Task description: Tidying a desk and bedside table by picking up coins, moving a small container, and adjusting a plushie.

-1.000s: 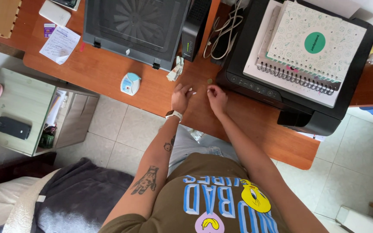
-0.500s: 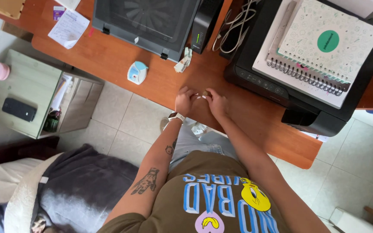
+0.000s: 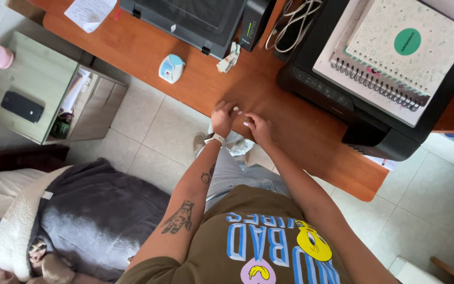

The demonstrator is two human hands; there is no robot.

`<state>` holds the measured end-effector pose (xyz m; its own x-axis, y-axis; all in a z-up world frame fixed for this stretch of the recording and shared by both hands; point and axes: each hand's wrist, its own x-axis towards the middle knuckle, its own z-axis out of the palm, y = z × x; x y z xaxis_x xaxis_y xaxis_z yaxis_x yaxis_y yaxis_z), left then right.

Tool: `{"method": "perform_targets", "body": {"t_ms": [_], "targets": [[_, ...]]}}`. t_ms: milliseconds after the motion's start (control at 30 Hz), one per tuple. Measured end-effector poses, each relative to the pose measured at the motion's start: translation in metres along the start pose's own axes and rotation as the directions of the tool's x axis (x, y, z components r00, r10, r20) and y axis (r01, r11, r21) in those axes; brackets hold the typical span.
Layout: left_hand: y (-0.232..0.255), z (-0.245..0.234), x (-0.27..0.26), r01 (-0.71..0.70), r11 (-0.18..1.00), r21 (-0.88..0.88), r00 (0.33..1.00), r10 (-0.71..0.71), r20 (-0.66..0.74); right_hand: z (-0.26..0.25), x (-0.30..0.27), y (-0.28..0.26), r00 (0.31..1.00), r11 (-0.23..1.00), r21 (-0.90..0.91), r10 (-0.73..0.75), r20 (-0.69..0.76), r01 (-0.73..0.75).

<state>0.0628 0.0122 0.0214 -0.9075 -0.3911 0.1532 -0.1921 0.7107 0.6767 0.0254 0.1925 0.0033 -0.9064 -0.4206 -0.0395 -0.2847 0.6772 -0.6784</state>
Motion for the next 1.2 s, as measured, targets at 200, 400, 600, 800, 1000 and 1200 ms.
{"method": "perform_targets", "body": {"t_ms": [200,400,600,800,1000,1200], "targets": [[-0.005,0.006,-0.011,0.062,0.998,-0.027,0.998,-0.062,-0.029,0.004,-0.007,0.012,0.991,0.993,-0.044,-0.112,-0.070,0.109],[-0.004,0.001,-0.022,0.060,0.992,-0.115,0.997,-0.066,-0.045,-0.001,-0.023,0.002,0.997,0.998,0.032,0.053,-0.057,-0.051],[-0.010,0.003,-0.023,0.255,0.966,-0.040,0.947,-0.258,-0.191,-0.014,-0.034,-0.033,0.889,0.834,0.309,0.426,0.167,-0.457],[0.009,-0.001,-0.025,0.348,0.936,0.050,0.935,-0.343,-0.089,-0.015,-0.042,-0.053,0.398,0.026,0.438,0.469,0.789,-0.899],[0.012,-0.006,-0.031,0.310,0.950,0.039,0.950,-0.311,0.007,-0.005,-0.038,-0.091,0.222,-0.376,0.509,0.592,0.775,-0.775],[0.002,0.005,-0.048,0.110,0.984,0.139,0.994,-0.111,0.006,0.011,-0.038,-0.080,0.348,-0.284,0.685,0.695,0.629,-0.671]]}}
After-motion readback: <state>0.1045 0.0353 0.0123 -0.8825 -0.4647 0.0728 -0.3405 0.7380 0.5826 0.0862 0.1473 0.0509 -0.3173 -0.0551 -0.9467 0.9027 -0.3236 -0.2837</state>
